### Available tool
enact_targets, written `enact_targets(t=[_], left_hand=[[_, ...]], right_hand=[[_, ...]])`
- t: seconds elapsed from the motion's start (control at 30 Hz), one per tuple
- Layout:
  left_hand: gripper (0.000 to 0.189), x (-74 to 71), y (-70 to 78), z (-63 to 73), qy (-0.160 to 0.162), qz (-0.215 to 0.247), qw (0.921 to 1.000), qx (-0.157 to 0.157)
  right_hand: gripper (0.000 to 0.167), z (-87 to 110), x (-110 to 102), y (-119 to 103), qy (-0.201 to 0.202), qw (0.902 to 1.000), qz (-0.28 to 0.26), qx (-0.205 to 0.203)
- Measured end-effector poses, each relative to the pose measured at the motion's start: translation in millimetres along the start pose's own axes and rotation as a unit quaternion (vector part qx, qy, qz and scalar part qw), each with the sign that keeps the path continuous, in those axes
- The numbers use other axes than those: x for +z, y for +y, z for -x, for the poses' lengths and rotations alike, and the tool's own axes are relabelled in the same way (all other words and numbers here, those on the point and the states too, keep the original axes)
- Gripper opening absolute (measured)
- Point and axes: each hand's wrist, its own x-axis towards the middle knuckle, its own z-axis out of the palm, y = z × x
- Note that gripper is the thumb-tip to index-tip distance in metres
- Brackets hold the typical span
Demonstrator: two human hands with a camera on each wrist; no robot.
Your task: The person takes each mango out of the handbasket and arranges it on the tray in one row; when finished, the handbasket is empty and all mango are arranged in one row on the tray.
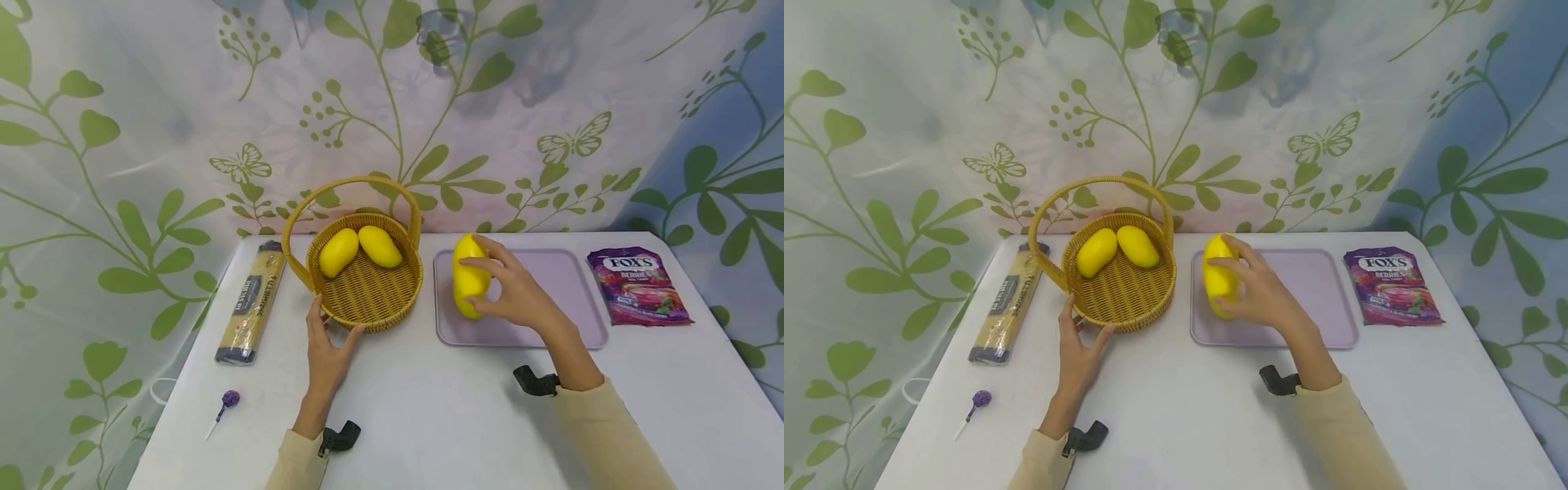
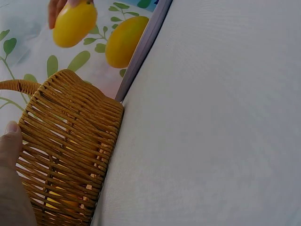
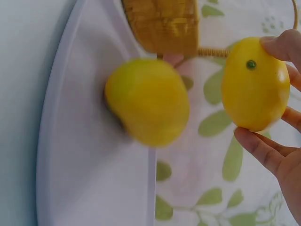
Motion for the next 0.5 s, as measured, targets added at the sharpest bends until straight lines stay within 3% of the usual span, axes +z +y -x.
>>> enact_targets(t=[0.5], left_hand=[[0.097, -0.5, 0.7, -0.2, -0.001, 0.0, 1.0, -0.003]], right_hand=[[0.065, 35.9, -12.0, 36.4, -0.007, 0.9979, 0.042, 0.048]])
